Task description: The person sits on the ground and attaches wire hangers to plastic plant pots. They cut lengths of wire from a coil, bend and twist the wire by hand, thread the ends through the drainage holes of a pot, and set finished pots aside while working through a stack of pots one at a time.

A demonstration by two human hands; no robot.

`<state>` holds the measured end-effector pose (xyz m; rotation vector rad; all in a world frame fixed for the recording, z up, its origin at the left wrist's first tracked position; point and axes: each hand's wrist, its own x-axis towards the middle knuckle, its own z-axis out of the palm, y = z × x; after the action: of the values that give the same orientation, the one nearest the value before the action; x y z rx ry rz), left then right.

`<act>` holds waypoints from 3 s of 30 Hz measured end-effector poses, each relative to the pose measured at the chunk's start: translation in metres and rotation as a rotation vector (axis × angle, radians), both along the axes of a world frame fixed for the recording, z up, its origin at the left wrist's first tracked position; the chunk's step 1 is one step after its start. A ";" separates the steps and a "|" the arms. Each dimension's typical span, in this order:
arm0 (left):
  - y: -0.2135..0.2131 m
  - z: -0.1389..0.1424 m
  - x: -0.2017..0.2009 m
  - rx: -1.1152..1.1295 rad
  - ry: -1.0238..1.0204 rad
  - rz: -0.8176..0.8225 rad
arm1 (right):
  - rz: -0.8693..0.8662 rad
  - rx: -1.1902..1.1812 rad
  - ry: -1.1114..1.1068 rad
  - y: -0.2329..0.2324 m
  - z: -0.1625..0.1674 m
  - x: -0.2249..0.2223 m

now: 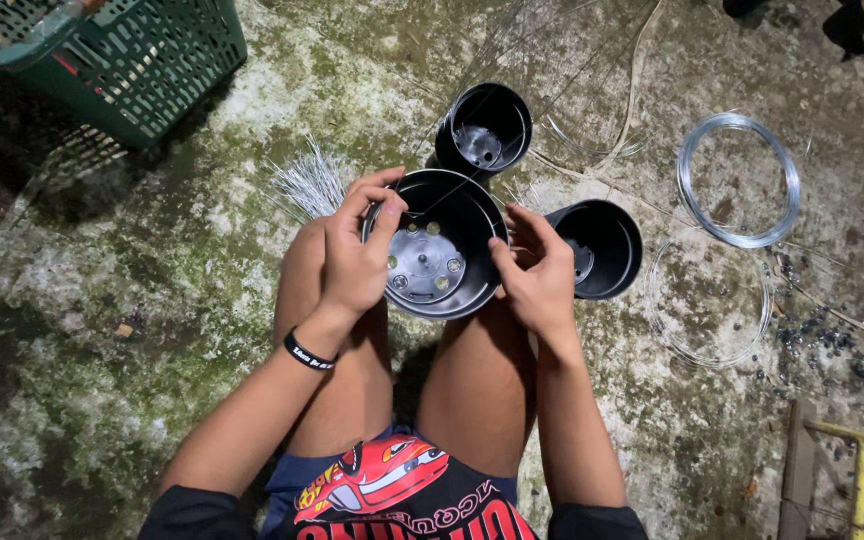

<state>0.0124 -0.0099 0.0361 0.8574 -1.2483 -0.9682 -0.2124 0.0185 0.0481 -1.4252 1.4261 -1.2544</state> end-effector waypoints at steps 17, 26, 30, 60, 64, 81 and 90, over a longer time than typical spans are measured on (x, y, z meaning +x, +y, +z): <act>-0.004 0.000 0.007 -0.006 -0.056 0.080 | -0.018 -0.040 -0.088 -0.018 -0.031 0.010; -0.003 -0.003 0.007 0.005 0.025 0.065 | -0.018 -0.080 -0.025 -0.014 -0.009 0.016; 0.005 -0.005 0.006 0.002 0.001 0.076 | -0.021 -0.071 0.020 -0.009 0.003 0.016; 0.017 0.012 -0.003 -0.012 -0.054 0.182 | -0.092 -0.306 0.756 -0.003 0.050 0.041; 0.019 0.011 -0.003 -0.007 -0.063 0.182 | -0.084 -0.306 0.782 -0.004 0.047 0.041; 0.025 0.003 0.004 -0.002 -0.042 0.160 | -0.195 -0.154 0.528 -0.002 0.035 0.041; 0.018 0.010 0.037 0.131 0.023 -0.105 | -0.284 -0.429 0.366 0.042 0.071 0.055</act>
<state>0.0496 0.0081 0.0459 0.8866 -1.2300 -1.1518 -0.1574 0.0603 0.1192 -1.8611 1.7195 -1.6106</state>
